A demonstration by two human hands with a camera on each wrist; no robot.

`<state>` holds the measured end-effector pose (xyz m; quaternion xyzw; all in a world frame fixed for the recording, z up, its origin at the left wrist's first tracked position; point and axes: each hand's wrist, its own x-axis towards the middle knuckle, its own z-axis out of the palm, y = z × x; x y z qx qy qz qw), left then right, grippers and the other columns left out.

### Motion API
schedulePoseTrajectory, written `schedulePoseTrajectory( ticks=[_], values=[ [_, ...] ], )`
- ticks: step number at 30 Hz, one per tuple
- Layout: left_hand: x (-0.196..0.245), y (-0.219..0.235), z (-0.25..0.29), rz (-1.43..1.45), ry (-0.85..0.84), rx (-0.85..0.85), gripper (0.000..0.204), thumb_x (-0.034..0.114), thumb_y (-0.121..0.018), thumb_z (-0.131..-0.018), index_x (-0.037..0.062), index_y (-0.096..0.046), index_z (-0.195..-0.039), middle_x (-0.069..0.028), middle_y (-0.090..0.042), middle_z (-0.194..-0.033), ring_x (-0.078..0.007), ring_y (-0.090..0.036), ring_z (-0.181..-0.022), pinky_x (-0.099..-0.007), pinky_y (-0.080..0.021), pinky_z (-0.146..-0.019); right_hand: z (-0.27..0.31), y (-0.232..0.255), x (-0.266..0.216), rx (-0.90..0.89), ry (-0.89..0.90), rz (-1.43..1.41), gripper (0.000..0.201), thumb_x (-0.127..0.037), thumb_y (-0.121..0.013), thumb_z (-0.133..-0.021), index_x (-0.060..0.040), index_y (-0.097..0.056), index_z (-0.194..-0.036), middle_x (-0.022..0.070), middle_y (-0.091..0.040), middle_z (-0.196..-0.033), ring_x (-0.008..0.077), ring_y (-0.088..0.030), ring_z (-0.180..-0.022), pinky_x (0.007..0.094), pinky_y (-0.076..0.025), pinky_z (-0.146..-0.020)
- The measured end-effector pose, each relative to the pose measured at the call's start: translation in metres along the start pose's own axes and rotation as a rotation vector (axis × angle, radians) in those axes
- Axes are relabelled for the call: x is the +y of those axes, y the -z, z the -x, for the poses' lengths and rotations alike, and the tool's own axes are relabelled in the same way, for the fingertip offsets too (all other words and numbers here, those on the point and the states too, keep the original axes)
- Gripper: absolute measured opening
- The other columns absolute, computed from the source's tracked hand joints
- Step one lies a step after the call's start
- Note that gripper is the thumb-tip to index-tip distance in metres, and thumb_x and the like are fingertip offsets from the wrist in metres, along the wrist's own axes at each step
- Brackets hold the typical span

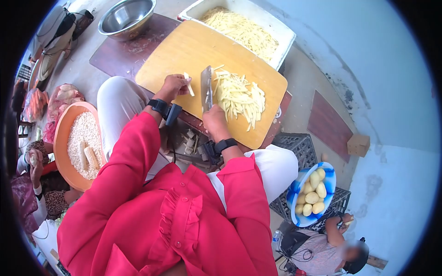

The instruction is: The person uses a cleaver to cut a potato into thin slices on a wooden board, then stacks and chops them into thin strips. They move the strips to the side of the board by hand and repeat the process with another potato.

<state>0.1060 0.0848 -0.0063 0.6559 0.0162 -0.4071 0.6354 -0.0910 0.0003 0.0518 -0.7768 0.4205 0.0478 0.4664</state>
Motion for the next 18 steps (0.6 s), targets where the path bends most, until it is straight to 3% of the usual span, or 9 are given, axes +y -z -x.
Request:
schedulePoseTrajectory(
  ticks=[1,4,6,9,11,14,18],
  values=[
    [-0.002,-0.007,0.006,-0.01,-0.022,0.017,0.01,0.006,-0.073,-0.084,0.0007,-0.065,-0.083,-0.0091,-0.064,-0.068,-0.0153,-0.061,-0.054,-0.0318,-0.054,-0.049,-0.003,0.002,0.005,0.026,0.002,0.001,0.024,-0.007,-0.051,-0.082,0.0132,-0.06,-0.093,0.0337,-0.064,-0.081,0.0406,-0.069,-0.067,0.0457,-0.056,-0.059],
    [-0.008,-0.014,0.009,-0.269,-0.1,0.094,0.008,0.004,-0.072,-0.084,0.0006,-0.065,-0.081,-0.0099,-0.065,-0.065,-0.0155,-0.063,-0.052,-0.0325,-0.054,-0.047,-0.002,0.009,0.005,0.055,-0.011,-0.01,0.025,-0.009,-0.051,-0.082,0.0132,-0.06,-0.093,0.0346,-0.064,-0.083,0.0432,-0.068,-0.072,0.047,-0.056,-0.064],
    [-0.01,-0.015,0.007,-0.363,-0.135,0.108,0.015,0.009,-0.074,-0.082,-0.0006,-0.064,-0.084,-0.0127,-0.064,-0.063,-0.0215,-0.065,-0.052,-0.0352,-0.054,-0.05,-0.009,0.004,0.015,0.068,0.029,0.053,0.026,-0.009,-0.052,-0.082,0.0133,-0.059,-0.094,0.035,-0.064,-0.083,0.0453,-0.067,-0.076,0.0479,-0.055,-0.068],
    [-0.011,-0.015,0.009,-0.6,-0.232,0.222,0.022,0.015,-0.076,-0.08,-0.0003,-0.062,-0.086,-0.0164,-0.066,-0.072,-0.0286,-0.068,-0.064,-0.0402,-0.054,-0.059,0.029,0.022,-0.04,-0.053,-0.128,-0.048,0.026,-0.009,-0.051,-0.082,0.0122,-0.057,-0.095,0.0359,-0.063,-0.085,0.0483,-0.065,-0.083,0.0498,-0.053,-0.076],
    [-0.018,-0.016,0.006,-0.815,-0.396,0.399,0.024,0.018,-0.077,-0.079,0.0002,-0.061,-0.085,-0.0172,-0.067,-0.077,-0.0316,-0.068,-0.071,-0.0423,-0.053,-0.063,0.014,0.009,-0.018,-0.011,-0.025,0.025,0.025,-0.009,-0.052,-0.082,0.0112,-0.057,-0.095,0.0357,-0.063,-0.086,0.049,-0.064,-0.086,0.0508,-0.052,-0.078],
    [-0.005,-0.019,0.017,-0.767,-0.361,0.467,0.029,0.023,-0.078,-0.077,0.0024,-0.061,-0.088,-0.0197,-0.068,-0.085,-0.0362,-0.066,-0.083,-0.0452,-0.051,-0.075,0.006,0.003,-0.006,0.024,0.076,0.084,0.023,-0.009,-0.053,-0.082,0.0099,-0.056,-0.095,0.0355,-0.063,-0.087,0.0496,-0.063,-0.088,0.0519,-0.051,-0.08],
    [-0.002,-0.02,0.02,-0.818,-0.427,0.436,0.025,0.026,-0.078,-0.076,0.0076,-0.064,-0.086,-0.0141,-0.069,-0.082,-0.0317,-0.068,-0.081,-0.043,-0.052,-0.073,0.011,0.008,-0.014,0.094,0.138,0.192,0.021,-0.009,-0.055,-0.083,0.0089,-0.056,-0.093,0.0353,-0.063,-0.088,0.0501,-0.063,-0.089,0.0528,-0.051,-0.08]
  ],
)
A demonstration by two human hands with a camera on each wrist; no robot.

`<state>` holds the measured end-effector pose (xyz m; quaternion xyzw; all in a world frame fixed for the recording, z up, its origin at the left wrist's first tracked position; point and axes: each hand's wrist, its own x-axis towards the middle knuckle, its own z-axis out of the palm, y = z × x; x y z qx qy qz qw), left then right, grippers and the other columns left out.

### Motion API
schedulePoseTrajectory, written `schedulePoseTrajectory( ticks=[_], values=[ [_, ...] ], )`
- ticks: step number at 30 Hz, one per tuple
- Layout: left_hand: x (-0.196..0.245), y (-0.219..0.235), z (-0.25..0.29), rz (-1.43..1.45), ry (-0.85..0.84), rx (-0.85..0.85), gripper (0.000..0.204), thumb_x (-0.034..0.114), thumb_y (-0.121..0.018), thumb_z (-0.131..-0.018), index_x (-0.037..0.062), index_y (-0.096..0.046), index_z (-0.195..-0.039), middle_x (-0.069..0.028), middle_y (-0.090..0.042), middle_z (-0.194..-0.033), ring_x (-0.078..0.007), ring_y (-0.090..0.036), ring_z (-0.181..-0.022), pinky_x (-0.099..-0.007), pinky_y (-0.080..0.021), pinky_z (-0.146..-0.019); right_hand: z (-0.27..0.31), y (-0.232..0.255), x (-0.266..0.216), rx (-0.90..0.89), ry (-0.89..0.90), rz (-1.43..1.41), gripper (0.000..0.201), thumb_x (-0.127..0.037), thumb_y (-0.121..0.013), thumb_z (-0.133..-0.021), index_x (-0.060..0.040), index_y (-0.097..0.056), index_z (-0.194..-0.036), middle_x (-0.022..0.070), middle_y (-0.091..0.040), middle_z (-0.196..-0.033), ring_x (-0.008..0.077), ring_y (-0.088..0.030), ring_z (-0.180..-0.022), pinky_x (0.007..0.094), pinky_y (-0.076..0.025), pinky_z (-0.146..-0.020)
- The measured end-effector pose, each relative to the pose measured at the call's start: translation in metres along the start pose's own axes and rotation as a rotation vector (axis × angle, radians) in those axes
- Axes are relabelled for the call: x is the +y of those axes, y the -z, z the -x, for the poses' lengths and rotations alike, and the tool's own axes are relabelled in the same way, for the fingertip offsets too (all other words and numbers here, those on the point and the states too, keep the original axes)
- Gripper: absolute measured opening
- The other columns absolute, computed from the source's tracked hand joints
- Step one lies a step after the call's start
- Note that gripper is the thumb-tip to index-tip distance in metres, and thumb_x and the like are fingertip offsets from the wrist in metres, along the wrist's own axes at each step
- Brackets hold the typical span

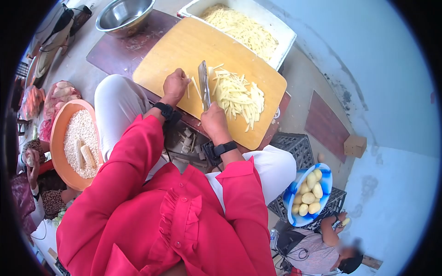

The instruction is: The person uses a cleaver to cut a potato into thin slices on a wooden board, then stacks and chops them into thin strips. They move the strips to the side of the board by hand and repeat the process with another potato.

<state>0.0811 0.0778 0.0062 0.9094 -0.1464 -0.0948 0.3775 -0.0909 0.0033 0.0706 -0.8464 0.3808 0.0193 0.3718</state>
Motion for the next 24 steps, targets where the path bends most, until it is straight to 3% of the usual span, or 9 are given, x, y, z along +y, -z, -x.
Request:
schedulePoseTrajectory(
  ticks=[2,5,11,14,17,21,24],
  values=[
    [0.009,0.004,0.001,-0.007,-0.03,-0.112,0.02,0.026,-0.077,-0.075,0.01,-0.067,-0.083,-0.0116,-0.069,-0.08,-0.0301,-0.068,-0.081,-0.0419,-0.053,-0.072,0.004,0.005,-0.006,0.032,0.042,0.03,0.02,-0.009,-0.055,-0.083,0.0087,-0.056,-0.093,0.0356,-0.063,-0.088,0.0503,-0.063,-0.089,0.0531,-0.05,-0.081],
    [0.003,-0.013,-0.003,-0.067,-0.091,-0.146,0.014,0.024,-0.075,-0.074,0.0126,-0.07,-0.079,-0.0104,-0.069,-0.079,-0.0302,-0.068,-0.079,-0.0412,-0.053,-0.071,0.003,0.007,-0.005,0.021,0.016,0.012,0.02,-0.009,-0.054,-0.084,0.0085,-0.056,-0.093,0.0358,-0.063,-0.088,0.0504,-0.062,-0.089,0.0532,-0.051,-0.08],
    [0.0,-0.031,-0.004,-0.136,-0.223,-0.071,0.01,0.022,-0.072,-0.075,0.0141,-0.071,-0.082,-0.0123,-0.07,-0.082,-0.0322,-0.068,-0.08,-0.0427,-0.054,-0.07,0.002,0.005,0.001,-0.01,-0.02,0.016,0.019,-0.008,-0.053,-0.084,0.0084,-0.057,-0.092,0.0358,-0.063,-0.087,0.0503,-0.063,-0.088,0.053,-0.051,-0.08],
    [0.005,-0.031,-0.002,-0.063,-0.127,-0.006,0.01,0.022,-0.07,-0.077,0.0136,-0.071,-0.082,-0.0127,-0.07,-0.084,-0.0328,-0.068,-0.081,-0.0434,-0.054,-0.071,0.005,0.01,-0.005,0.007,-0.018,0.038,0.019,-0.008,-0.053,-0.084,0.0083,-0.057,-0.092,0.0356,-0.063,-0.087,0.0501,-0.063,-0.088,0.0529,-0.051,-0.08],
    [0.01,-0.024,0.003,-0.067,-0.201,0.004,0.011,0.024,-0.069,-0.079,0.0136,-0.071,-0.082,-0.0134,-0.07,-0.084,-0.0337,-0.068,-0.081,-0.0445,-0.054,-0.071,0.004,0.012,-0.005,0.022,-0.008,0.015,0.018,-0.008,-0.053,-0.084,0.0084,-0.057,-0.092,0.0353,-0.063,-0.086,0.0498,-0.063,-0.087,0.0528,-0.051,-0.08],
    [0.012,-0.033,-0.001,-0.187,-0.256,-0.067,0.011,0.023,-0.068,-0.079,0.013,-0.071,-0.083,-0.0142,-0.071,-0.082,-0.0345,-0.069,-0.079,-0.0451,-0.054,-0.07,0.011,0.018,-0.005,0.088,0.039,0.055,0.019,-0.008,-0.054,-0.084,0.0088,-0.057,-0.092,0.0345,-0.063,-0.084,0.0496,-0.063,-0.086,0.0524,-0.051,-0.079],
    [0.015,-0.038,-0.004,-0.208,-0.252,-0.121,0.011,0.02,-0.066,-0.079,0.0121,-0.072,-0.084,-0.0158,-0.071,-0.081,-0.035,-0.069,-0.078,-0.045,-0.055,-0.07,0.016,0.026,-0.007,0.019,-0.034,-0.024,0.02,-0.008,-0.054,-0.083,0.0091,-0.058,-0.093,0.0346,-0.063,-0.085,0.0495,-0.063,-0.088,0.0521,-0.051,-0.08]
  ],
)
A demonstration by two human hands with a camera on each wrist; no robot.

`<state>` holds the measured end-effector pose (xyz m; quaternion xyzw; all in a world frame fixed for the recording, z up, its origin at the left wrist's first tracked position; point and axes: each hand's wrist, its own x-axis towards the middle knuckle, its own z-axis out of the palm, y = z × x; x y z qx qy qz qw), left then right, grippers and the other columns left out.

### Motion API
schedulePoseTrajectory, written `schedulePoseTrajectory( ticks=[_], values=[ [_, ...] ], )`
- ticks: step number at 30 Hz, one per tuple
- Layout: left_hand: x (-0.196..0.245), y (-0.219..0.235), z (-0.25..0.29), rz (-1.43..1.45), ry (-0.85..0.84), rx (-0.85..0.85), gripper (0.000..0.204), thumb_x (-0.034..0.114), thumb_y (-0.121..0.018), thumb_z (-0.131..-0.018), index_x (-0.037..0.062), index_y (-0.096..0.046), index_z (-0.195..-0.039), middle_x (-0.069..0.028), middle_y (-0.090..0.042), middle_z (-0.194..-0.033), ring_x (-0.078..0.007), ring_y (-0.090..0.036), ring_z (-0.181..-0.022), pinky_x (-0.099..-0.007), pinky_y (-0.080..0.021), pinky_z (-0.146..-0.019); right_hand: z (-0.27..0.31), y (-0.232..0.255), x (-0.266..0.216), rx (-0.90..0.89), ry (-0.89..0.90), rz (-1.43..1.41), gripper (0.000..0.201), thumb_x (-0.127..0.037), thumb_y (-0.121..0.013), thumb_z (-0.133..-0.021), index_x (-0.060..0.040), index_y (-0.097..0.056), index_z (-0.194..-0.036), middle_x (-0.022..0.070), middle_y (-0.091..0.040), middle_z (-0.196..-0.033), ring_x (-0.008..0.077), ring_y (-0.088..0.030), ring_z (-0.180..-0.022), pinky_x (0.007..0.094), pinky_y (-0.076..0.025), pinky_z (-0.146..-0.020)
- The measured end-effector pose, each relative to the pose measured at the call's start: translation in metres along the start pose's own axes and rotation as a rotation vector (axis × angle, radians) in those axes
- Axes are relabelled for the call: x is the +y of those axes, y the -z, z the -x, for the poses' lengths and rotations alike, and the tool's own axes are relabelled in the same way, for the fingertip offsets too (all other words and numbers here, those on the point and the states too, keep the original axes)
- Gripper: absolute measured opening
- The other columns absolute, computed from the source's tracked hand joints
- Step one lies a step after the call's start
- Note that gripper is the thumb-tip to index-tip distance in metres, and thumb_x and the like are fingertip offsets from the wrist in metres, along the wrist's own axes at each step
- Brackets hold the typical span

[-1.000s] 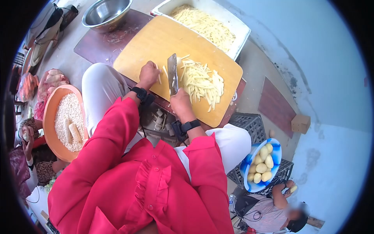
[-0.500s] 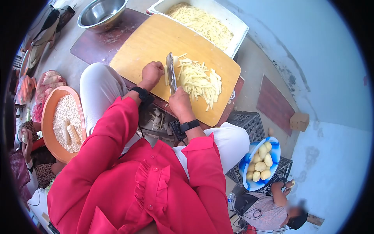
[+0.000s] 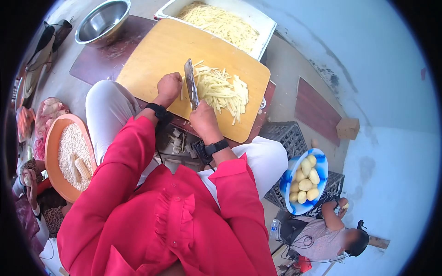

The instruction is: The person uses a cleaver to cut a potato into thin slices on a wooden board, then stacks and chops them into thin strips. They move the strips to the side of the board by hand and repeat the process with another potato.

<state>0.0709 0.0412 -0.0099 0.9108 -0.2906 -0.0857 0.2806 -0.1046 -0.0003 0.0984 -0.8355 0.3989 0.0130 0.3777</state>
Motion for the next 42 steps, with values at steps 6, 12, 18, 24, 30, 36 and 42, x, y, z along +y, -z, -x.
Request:
schedulePoseTrajectory(
  ticks=[6,12,18,24,30,36,42],
  values=[
    [0.009,-0.002,-0.005,0.059,0.108,-0.07,0.016,0.012,-0.058,-0.082,0.0051,-0.071,-0.087,-0.0208,-0.07,-0.081,-0.0352,-0.07,-0.076,-0.043,-0.057,-0.07,0.002,-0.002,0.024,0.027,-0.033,-0.082,0.021,-0.007,-0.053,-0.082,0.0098,-0.058,-0.093,0.0362,-0.062,-0.089,0.0496,-0.062,-0.091,0.0513,-0.05,-0.082],
    [0.001,-0.008,-0.013,0.526,0.402,-0.274,0.013,0.007,-0.055,-0.088,-0.0019,-0.063,-0.083,-0.0183,-0.067,-0.071,-0.028,-0.067,-0.053,-0.0369,-0.053,-0.051,-0.002,-0.006,0.029,0.009,-0.104,-0.145,0.022,-0.008,-0.052,-0.081,0.01,-0.059,-0.093,0.0361,-0.063,-0.09,0.0498,-0.062,-0.09,0.0512,-0.05,-0.082],
    [0.008,0.009,-0.006,0.737,0.443,-0.219,0.01,0.004,-0.06,-0.088,-0.0009,-0.058,-0.079,-0.0117,-0.062,-0.06,-0.0214,-0.058,-0.041,-0.0333,-0.046,-0.037,-0.003,-0.011,0.027,0.011,-0.041,-0.099,0.021,-0.008,-0.053,-0.082,0.0093,-0.059,-0.092,0.0355,-0.063,-0.09,0.0494,-0.063,-0.09,0.0511,-0.051,-0.082],
    [-0.015,-0.031,-0.015,0.364,0.148,-0.01,0.01,0.008,-0.067,-0.084,0.0006,-0.062,-0.078,-0.0134,-0.064,-0.064,-0.0227,-0.061,-0.044,-0.0349,-0.049,-0.044,-0.005,-0.014,0.027,0.007,-0.029,-0.101,0.021,-0.009,-0.054,-0.081,0.0095,-0.059,-0.091,0.0361,-0.062,-0.089,0.0506,-0.062,-0.089,0.0515,-0.05,-0.082],
    [0.009,0.001,0.002,0.168,0.074,0.134,0.021,0.02,-0.068,-0.085,0.0008,-0.065,-0.079,-0.0153,-0.066,-0.069,-0.0238,-0.066,-0.057,-0.0387,-0.053,-0.056,-0.006,0.036,0.012,0.045,-0.193,-0.345,0.018,-0.008,-0.053,-0.083,0.0069,-0.054,-0.093,0.0211,-0.062,-0.07,0.0301,-0.062,-0.051,0.0415,-0.05,-0.046],
    [0.033,0.018,0.004,1.044,0.308,-0.493,0.049,0.049,-0.063,-0.091,0.0036,-0.064,-0.108,-0.0123,-0.069,-0.096,-0.0266,-0.067,-0.089,-0.0456,-0.054,-0.075,0.007,0.103,0.027,-0.13,-0.098,-0.893,0.01,-0.004,-0.059,-0.086,-0.0023,-0.053,-0.094,0.0024,-0.051,-0.062,0.0118,-0.05,-0.046,0.0291,-0.046,-0.041],
    [0.074,0.038,0.017,1.942,0.165,-1.084,0.076,0.054,-0.065,-0.088,0.0031,-0.044,-0.14,-0.0178,-0.057,-0.133,-0.0293,-0.058,-0.119,-0.046,-0.048,-0.101,0.024,0.093,0.026,-0.377,-0.093,-1.126,0.011,-0.006,-0.062,-0.087,-0.0061,-0.053,-0.094,0.0008,-0.05,-0.061,0.0098,-0.049,-0.047,0.0281,-0.046,-0.042]
  ],
)
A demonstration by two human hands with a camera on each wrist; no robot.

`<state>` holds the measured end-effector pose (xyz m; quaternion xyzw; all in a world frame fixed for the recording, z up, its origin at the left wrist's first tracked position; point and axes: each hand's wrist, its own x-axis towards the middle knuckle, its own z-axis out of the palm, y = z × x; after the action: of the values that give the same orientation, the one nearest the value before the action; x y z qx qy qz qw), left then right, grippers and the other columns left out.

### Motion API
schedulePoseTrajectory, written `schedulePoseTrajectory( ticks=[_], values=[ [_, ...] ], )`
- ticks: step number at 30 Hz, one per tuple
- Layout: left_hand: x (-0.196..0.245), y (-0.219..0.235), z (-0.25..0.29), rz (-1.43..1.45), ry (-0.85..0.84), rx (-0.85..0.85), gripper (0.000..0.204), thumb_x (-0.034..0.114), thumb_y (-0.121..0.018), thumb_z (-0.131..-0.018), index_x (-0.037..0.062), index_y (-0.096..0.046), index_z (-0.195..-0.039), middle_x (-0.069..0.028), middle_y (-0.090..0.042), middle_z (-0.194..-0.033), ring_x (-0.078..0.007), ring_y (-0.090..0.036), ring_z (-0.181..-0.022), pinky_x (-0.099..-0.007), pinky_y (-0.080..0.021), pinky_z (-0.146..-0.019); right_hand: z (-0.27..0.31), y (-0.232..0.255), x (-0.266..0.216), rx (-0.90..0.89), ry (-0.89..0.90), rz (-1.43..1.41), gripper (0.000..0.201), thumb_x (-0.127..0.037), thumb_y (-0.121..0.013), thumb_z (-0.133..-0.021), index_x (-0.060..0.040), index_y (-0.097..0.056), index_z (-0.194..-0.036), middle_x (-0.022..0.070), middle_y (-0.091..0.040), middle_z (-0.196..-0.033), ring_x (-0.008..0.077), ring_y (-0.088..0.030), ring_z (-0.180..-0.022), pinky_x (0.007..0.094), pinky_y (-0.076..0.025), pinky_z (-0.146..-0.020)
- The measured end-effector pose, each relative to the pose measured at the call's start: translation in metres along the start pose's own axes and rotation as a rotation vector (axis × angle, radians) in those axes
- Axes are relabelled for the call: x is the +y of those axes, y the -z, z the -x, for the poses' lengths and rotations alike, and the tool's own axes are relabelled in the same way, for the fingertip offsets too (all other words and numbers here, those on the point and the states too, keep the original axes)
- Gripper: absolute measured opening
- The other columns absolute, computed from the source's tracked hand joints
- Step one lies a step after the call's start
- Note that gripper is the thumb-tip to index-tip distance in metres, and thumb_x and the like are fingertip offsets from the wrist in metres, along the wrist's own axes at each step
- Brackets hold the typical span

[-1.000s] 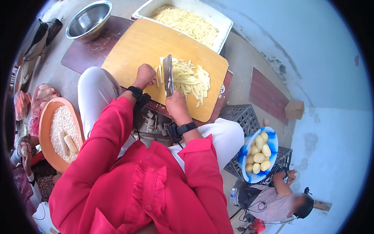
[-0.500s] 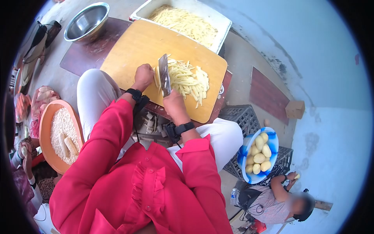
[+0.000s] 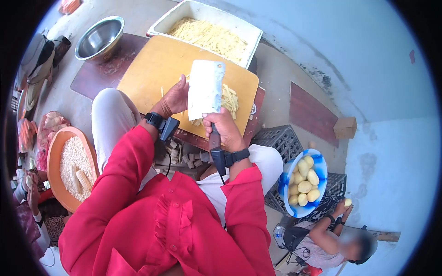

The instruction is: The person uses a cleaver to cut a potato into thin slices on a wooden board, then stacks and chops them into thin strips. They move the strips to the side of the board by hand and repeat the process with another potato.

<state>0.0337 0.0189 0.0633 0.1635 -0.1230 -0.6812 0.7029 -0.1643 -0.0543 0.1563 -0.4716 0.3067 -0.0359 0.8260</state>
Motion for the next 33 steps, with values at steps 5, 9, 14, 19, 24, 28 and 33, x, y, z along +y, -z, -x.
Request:
schedulePoseTrajectory(
  ticks=[5,9,14,19,24,28,33],
  values=[
    [-0.018,-0.011,0.001,-0.147,-0.059,0.083,0.061,0.038,-0.067,-0.091,0.0019,-0.047,-0.137,-0.0172,-0.062,-0.125,-0.0303,-0.061,-0.116,-0.0469,-0.048,-0.102,-0.002,-0.005,0.013,-0.01,0.007,0.022,0.01,-0.005,-0.06,-0.085,-0.0036,-0.053,-0.093,0.0021,-0.052,-0.063,0.0097,-0.05,-0.047,0.0281,-0.047,-0.041],
    [-0.032,-0.012,-0.005,-0.116,-0.055,0.157,0.057,0.035,-0.065,-0.092,0.0014,-0.048,-0.136,-0.0181,-0.063,-0.123,-0.0307,-0.061,-0.116,-0.0462,-0.049,-0.101,-0.001,-0.002,0.014,0.063,0.068,0.11,0.008,-0.004,-0.06,-0.085,-0.002,-0.054,-0.09,0.0027,-0.053,-0.063,0.0104,-0.051,-0.047,0.0286,-0.047,-0.041],
    [-0.024,-0.014,-0.01,0.078,0.015,-0.123,0.069,0.046,-0.061,-0.093,0.0035,-0.042,-0.143,-0.0215,-0.057,-0.132,-0.0338,-0.058,-0.12,-0.0476,-0.046,-0.104,-0.001,0.006,0.014,-0.021,0.03,0.025,0.011,-0.007,-0.06,-0.087,-0.0059,-0.053,-0.095,0.0016,-0.052,-0.064,0.0106,-0.051,-0.049,0.0285,-0.047,-0.043],
    [-0.023,-0.003,-0.02,0.008,0.026,-0.024,0.068,0.048,-0.06,-0.093,0.0028,-0.044,-0.141,-0.0228,-0.058,-0.13,-0.0357,-0.06,-0.116,-0.0484,-0.049,-0.101,-0.007,0.009,0.014,0.047,-0.047,0.074,0.01,-0.009,-0.061,-0.088,-0.0061,-0.053,-0.095,0.0018,-0.053,-0.063,0.0114,-0.052,-0.049,0.0301,-0.048,-0.043],
    [-0.024,0.012,-0.023,-0.092,0.077,0.142,0.053,0.031,-0.065,-0.092,0.0017,-0.05,-0.133,-0.0197,-0.064,-0.118,-0.0331,-0.064,-0.107,-0.0484,-0.052,-0.095,-0.017,0.011,0.023,0.178,-0.035,0.056,0.011,-0.012,-0.062,-0.089,-0.0028,-0.055,-0.09,0.0025,-0.054,-0.062,0.013,-0.052,-0.047,0.0316,-0.048,-0.042],
    [-0.027,0.008,-0.024,-0.117,0.057,0.201,0.04,0.016,-0.066,-0.091,0.0017,-0.054,-0.126,-0.0174,-0.066,-0.111,-0.0309,-0.067,-0.1,-0.0464,-0.056,-0.089,-0.025,0.017,0.023,0.194,0.004,0.132,0.013,-0.013,-0.061,-0.091,-0.0026,-0.054,-0.093,0.0039,-0.056,-0.065,0.0126,-0.052,-0.046,0.03,-0.047,-0.041],
    [-0.014,0.032,-0.034,-0.364,-0.023,0.639,0.042,0.022,-0.066,-0.093,0.0015,-0.053,-0.126,-0.0153,-0.064,-0.111,-0.0247,-0.065,-0.096,-0.0389,-0.056,-0.08,-0.03,0.024,0.024,0.418,0.099,0.26,0.014,-0.01,-0.06,-0.089,0.0013,-0.054,-0.093,0.0062,-0.056,-0.065,0.0148,-0.053,-0.046,0.0309,-0.047,-0.039]
  ],
)
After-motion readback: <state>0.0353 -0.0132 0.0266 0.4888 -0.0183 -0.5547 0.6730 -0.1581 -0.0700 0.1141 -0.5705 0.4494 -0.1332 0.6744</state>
